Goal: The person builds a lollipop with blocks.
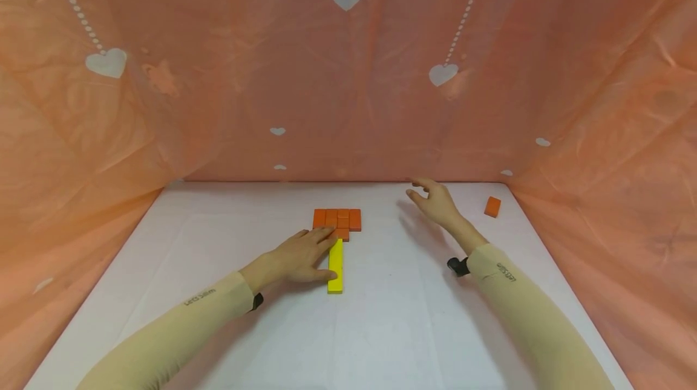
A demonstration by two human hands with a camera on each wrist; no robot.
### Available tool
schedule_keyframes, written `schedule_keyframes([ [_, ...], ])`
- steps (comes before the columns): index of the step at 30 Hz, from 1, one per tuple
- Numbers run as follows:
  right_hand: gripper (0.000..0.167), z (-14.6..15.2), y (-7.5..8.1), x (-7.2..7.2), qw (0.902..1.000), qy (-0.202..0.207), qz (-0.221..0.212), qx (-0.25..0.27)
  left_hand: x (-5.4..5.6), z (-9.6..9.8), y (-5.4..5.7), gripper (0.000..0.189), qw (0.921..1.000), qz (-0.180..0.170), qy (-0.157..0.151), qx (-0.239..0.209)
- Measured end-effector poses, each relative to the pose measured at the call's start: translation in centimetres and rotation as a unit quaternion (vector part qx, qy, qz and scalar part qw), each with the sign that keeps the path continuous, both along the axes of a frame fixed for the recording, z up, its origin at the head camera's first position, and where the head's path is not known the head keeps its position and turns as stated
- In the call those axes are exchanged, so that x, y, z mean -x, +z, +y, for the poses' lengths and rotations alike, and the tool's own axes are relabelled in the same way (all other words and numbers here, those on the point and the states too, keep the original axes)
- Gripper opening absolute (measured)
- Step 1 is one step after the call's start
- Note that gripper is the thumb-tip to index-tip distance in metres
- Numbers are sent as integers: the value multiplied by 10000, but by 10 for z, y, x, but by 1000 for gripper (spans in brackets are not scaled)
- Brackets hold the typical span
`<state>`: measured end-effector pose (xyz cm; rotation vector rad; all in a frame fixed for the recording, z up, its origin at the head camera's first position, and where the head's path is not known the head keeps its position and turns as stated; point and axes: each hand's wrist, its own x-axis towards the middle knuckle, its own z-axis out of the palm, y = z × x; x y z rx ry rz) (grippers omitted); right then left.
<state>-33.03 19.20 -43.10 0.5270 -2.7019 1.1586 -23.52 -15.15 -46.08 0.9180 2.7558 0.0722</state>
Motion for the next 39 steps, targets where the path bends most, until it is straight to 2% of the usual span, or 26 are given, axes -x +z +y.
schedule_keyframes([
  [9,46,75,11,-6,9964,-837,-20,-129,1,-3,0,92,10000,-52,-33,-58],
  [14,49,105,10,-10,9925,-1165,-69,-354,0,-4,0,92,10000,-23,-61,-65],
  [18,53,124,6,-13,9890,-1385,-351,-380,0,-4,0,91,9999,-66,-58,-70],
  [21,54,137,0,-14,9878,-1432,-476,-389,0,-4,0,91,9999,-75,-56,-61],
  [24,54,148,-7,-14,9857,-1481,-479,-652,0,-4,1,91,9999,-44,-70,-90],
  [33,72,169,-22,-12,9713,-1469,-1259,-1384,0,-5,1,91,9999,-37,-83,-55],
  [39,76,172,-26,-11,9635,-1570,-1536,-1533,0,-3,1,91,9999,-27,-120,-51],
])
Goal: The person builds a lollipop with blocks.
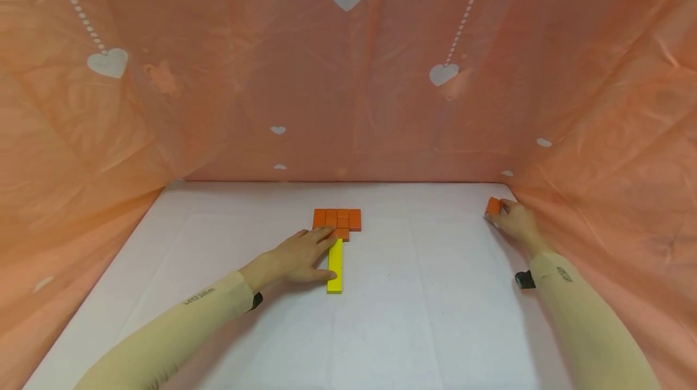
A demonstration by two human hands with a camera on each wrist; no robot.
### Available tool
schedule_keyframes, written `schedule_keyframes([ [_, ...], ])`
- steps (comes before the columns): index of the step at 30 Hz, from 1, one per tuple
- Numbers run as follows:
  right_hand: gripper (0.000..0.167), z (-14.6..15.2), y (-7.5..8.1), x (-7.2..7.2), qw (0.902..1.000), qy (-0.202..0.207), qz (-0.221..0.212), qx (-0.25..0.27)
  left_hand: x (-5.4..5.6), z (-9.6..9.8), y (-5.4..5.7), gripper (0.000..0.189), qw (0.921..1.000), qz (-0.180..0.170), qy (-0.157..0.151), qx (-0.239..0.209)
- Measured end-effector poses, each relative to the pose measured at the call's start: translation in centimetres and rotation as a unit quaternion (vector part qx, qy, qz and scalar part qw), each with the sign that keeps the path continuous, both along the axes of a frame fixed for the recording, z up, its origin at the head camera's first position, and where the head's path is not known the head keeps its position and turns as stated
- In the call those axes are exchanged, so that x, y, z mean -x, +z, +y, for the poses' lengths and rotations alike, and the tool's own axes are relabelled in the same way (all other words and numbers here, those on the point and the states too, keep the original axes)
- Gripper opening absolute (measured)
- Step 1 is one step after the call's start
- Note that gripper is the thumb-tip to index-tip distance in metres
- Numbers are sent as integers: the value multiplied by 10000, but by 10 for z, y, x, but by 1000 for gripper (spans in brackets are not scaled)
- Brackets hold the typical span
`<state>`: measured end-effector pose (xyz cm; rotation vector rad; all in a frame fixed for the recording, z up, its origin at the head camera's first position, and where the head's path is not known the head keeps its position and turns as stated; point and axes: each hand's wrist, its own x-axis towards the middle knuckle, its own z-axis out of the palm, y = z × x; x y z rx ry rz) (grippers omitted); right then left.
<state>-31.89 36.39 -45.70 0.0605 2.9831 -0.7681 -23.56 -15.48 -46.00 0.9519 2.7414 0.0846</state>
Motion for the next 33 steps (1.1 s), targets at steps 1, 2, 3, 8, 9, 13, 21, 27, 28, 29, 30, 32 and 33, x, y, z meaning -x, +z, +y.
schedule_keyframes([
  [1,76,0,-1,1,10000,-19,-10,4,0,0,0,91,10000,9,-1,-6],
  [2,75,-1,-2,2,10000,-37,3,3,0,0,0,91,10000,21,3,-2],
  [3,74,-2,-2,2,10000,-60,16,4,-1,1,0,91,10000,24,17,18],
  [8,71,-3,-3,5,9998,-155,108,-59,-2,1,2,92,9999,-9,75,74],
  [9,71,-3,-3,6,9998,-172,101,-73,-2,1,2,92,9999,-5,70,77],
  [13,71,-5,-2,7,9997,-209,68,-121,-1,1,2,91,10000,12,38,33],
  [21,66,-8,1,5,9989,-375,-227,187,-1,1,1,90,10000,31,-22,-7],
  [27,57,-11,0,1,9968,-524,-1,604,-1,1,2,90,10000,4,6,-18],
  [28,55,-11,0,0,9966,-534,41,633,-1,1,2,90,10000,-6,10,-19],
  [29,55,-11,-1,0,9964,-542,70,652,-1,1,2,90,10000,-17,17,-19],
  [30,54,-12,-1,-1,9960,-558,81,688,-2,1,2,90,10000,-30,27,-27],
  [32,53,-12,-1,-1,9955,-583,80,748,-2,1,2,89,10000,-46,40,-38],
  [33,53,-13,-1,-2,9951,-603,53,783,-2,1,3,89,10000,-50,49,-38],
])
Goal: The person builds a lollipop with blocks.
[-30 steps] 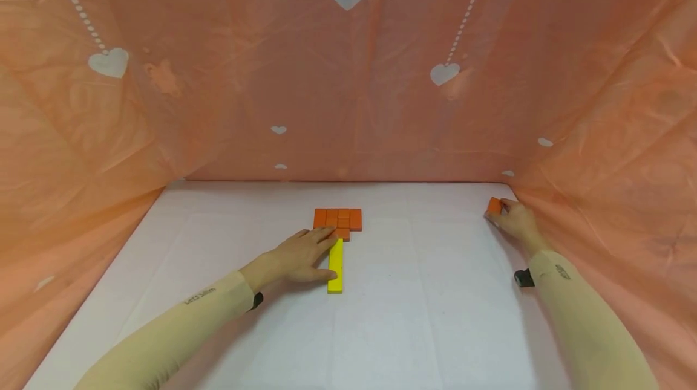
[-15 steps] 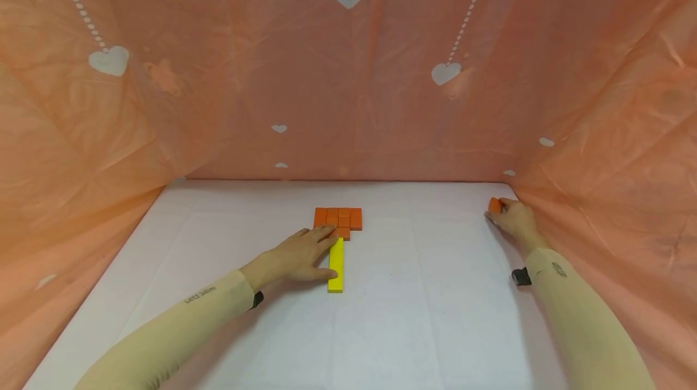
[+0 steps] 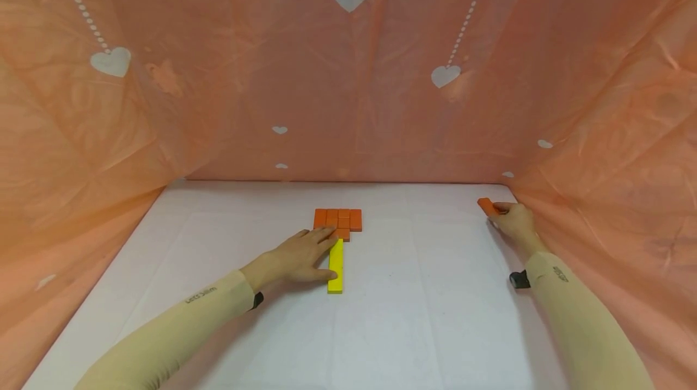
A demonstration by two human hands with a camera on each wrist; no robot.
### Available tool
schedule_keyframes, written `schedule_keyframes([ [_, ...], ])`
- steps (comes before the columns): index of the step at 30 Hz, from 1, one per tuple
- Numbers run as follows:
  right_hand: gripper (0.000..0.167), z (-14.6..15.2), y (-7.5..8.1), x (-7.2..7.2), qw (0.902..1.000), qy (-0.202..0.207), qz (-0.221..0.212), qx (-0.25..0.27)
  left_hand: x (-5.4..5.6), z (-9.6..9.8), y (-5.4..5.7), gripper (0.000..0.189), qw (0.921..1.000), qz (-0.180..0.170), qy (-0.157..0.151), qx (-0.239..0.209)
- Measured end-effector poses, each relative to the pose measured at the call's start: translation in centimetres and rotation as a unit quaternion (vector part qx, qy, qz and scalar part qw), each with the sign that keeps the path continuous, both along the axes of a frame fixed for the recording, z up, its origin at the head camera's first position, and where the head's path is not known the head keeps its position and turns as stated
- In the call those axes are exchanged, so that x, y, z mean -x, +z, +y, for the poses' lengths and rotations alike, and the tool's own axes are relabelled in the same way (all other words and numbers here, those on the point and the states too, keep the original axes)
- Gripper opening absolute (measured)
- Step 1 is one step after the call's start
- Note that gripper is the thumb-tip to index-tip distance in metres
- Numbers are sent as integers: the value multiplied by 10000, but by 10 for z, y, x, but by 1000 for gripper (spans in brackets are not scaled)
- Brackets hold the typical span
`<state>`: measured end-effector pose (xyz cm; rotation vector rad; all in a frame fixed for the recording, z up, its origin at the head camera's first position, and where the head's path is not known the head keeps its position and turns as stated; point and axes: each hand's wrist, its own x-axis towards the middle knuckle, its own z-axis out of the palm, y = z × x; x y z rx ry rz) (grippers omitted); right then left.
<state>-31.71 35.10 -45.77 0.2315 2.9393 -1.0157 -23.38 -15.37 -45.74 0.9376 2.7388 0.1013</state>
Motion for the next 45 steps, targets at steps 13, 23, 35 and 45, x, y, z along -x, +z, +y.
schedule_keyframes([
  [13,52,-20,8,3,9981,313,498,199,1,0,-2,90,10000,39,-9,37],
  [23,45,-71,29,16,9869,961,1293,14,1,-1,-4,92,9999,75,37,146],
  [35,43,-132,36,33,9701,1757,1638,359,1,-2,-3,92,9999,23,46,97],
  [45,42,-185,29,37,9580,2448,1427,447,1,-1,-3,90,10000,60,-10,44],
])
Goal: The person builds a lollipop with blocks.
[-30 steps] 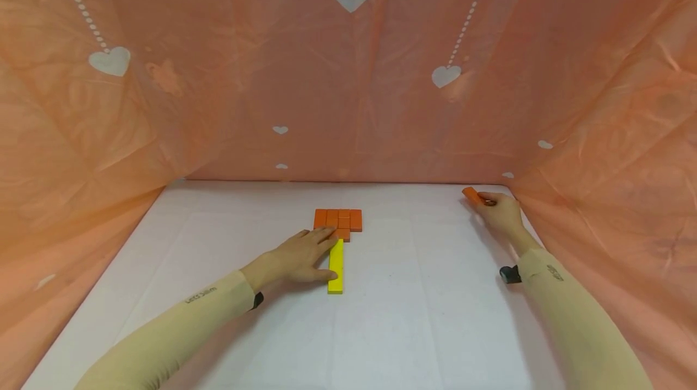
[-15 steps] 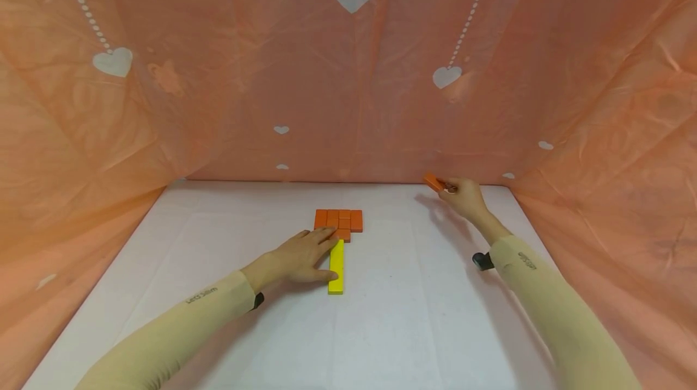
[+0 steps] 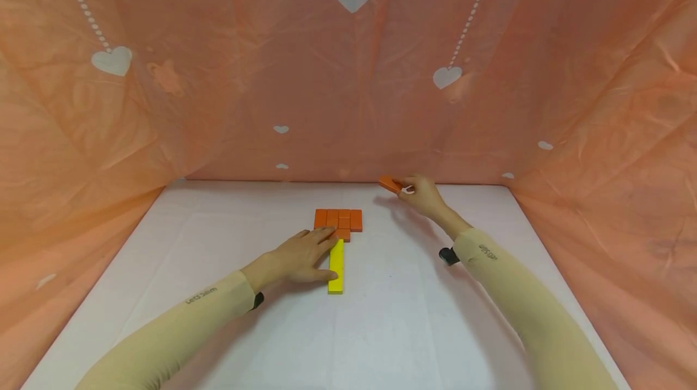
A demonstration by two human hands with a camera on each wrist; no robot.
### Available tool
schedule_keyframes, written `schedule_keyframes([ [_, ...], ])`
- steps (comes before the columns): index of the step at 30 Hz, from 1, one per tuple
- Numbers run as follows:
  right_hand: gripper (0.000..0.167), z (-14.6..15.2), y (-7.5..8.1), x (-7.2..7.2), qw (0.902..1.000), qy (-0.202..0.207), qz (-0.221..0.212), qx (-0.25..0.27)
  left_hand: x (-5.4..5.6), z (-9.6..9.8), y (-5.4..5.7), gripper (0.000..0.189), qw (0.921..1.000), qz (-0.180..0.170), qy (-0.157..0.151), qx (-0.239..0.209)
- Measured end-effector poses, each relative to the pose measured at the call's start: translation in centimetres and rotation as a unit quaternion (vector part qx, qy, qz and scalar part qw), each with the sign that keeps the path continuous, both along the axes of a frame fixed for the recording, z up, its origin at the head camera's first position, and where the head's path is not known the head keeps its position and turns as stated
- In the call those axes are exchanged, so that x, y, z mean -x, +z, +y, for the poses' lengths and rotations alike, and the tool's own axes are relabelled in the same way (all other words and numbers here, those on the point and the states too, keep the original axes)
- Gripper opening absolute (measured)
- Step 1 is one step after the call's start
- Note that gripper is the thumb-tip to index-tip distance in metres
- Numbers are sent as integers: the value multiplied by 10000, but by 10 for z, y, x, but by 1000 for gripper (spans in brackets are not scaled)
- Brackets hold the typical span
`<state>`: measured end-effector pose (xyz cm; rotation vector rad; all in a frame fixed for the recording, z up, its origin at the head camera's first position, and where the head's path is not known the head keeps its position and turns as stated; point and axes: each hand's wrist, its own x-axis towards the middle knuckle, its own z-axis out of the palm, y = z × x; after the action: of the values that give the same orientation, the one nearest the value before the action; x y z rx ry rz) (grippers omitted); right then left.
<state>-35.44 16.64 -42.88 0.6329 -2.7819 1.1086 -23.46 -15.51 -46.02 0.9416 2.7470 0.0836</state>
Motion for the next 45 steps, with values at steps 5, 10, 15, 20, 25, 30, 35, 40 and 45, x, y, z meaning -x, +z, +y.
schedule_keyframes([
  [5,43,-24,-5,-1,9996,236,-13,-127,-1,0,0,91,10000,5,11,41],
  [10,42,-46,-9,1,9983,537,19,-227,-2,-1,1,92,10000,-47,31,33],
  [15,42,-64,-13,3,9968,718,15,-343,-2,-1,4,92,9999,-95,80,19],
  [20,42,-77,-16,8,9956,801,-137,-474,-2,-1,4,90,10000,-36,41,-43],
  [25,40,-89,-19,12,9933,938,-395,-551,-1,-3,2,90,10000,-39,32,-36],
  [30,38,-96,-23,14,9910,1045,-591,-599,-2,-4,2,91,9999,-109,49,-7],
  [35,37,-102,-27,19,9891,1072,-764,-662,-1,-4,1,91,10000,-49,62,-4],
  [40,36,-105,-31,23,9876,1086,-811,-791,1,-3,-1,92,10000,1,49,26],
  [45,34,-106,-32,24,9859,1139,-754,-962,2,-2,-1,92,10000,12,30,40],
])
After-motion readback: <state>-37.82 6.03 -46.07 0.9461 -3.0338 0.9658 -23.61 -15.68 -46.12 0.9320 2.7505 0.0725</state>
